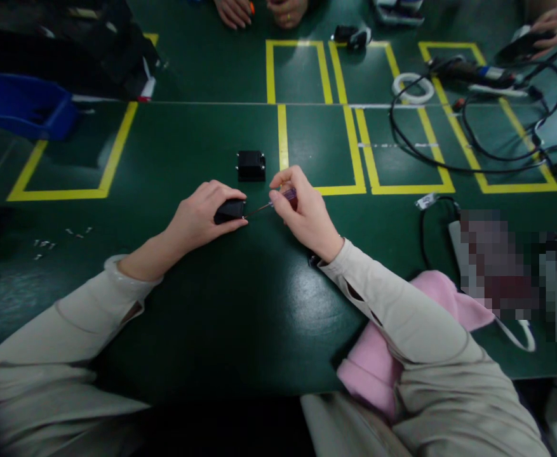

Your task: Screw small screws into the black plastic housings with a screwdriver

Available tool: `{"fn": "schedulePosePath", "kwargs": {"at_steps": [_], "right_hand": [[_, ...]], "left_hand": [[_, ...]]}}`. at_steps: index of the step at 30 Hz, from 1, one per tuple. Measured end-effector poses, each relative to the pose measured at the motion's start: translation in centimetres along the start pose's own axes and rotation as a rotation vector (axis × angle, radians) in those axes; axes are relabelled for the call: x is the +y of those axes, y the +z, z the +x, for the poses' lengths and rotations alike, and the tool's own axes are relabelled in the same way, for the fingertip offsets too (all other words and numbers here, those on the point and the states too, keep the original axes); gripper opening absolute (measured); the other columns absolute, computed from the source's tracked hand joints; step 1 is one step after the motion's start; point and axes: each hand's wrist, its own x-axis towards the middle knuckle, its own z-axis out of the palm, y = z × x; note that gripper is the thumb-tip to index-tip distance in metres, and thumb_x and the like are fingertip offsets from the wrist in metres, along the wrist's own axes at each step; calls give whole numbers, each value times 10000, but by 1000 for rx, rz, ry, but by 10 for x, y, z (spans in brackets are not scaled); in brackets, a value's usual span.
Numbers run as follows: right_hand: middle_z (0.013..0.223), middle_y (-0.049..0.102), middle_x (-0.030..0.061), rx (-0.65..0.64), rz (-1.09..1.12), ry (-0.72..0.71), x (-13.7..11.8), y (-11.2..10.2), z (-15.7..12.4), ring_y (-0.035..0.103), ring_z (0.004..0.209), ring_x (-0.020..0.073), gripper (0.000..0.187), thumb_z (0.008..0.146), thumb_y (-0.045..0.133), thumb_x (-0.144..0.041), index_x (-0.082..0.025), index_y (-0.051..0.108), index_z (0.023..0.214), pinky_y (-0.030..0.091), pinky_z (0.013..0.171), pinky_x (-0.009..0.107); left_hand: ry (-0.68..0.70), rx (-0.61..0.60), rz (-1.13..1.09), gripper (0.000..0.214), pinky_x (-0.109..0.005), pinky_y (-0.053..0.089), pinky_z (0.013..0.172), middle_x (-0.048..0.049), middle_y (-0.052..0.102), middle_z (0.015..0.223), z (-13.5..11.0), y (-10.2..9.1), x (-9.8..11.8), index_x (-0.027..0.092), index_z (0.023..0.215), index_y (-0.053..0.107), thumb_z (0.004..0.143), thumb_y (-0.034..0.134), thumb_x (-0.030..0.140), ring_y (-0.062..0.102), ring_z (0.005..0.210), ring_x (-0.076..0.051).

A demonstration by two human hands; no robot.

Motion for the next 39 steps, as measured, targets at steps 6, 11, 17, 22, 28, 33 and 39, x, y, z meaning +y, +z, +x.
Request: {"fn": "schedulePosePath", "kwargs": {"at_steps": [6,11,17,22,28,33,39], "right_hand": [[541,473,-95,6,-20,3,-4,0,1,456,409,48,219,991,564,-389,-221,519,859,315,441,251],[642,478,-92,10,-12,-18,1,1,0,486,453,53,78,980,527,-193,-233,500,1041,361,474,251],[648,501,-85,3,-5,-12,0,0,0,502,472,53,48,973,565,-244,-227,521,979,373,490,253],[509,479,-104,-2,-29,3,-4,-1,1,455,398,53,208,991,571,-387,-221,525,875,312,442,250],[555,487,-105,-1,-15,1,-4,0,2,473,413,48,129,982,570,-289,-222,515,886,329,441,242],[579,469,-104,-6,-5,3,-3,0,1,466,429,57,56,970,545,-236,-226,506,930,341,459,253],[688,471,-76,4,-7,-9,0,1,0,474,523,83,155,916,556,-175,-247,490,1037,383,520,280]], "left_hand": [[-2,-6,-11,417,-382,506,887,-101,636,1190,0,1,-1,182,1258,581,933,662,431,592,1096,-270],[2,-2,-13,420,-385,507,887,-101,634,1185,0,1,0,180,1258,580,932,661,432,590,1086,-268],[-10,-17,-13,414,-393,505,898,-102,635,1192,0,1,0,186,1261,580,936,651,432,588,1094,-271],[-4,-6,-13,415,-389,507,892,-99,637,1184,-1,0,0,185,1259,587,938,649,441,593,1096,-273],[5,-2,-15,422,-386,507,903,-98,636,1186,0,1,-1,183,1263,585,939,651,445,593,1099,-269],[4,-3,-18,419,-393,511,899,-100,635,1188,0,1,-1,183,1266,581,943,645,442,592,1095,-270],[-5,-8,-20,418,-402,514,908,-105,636,1196,0,0,0,186,1270,576,938,650,428,590,1109,-274]]}}
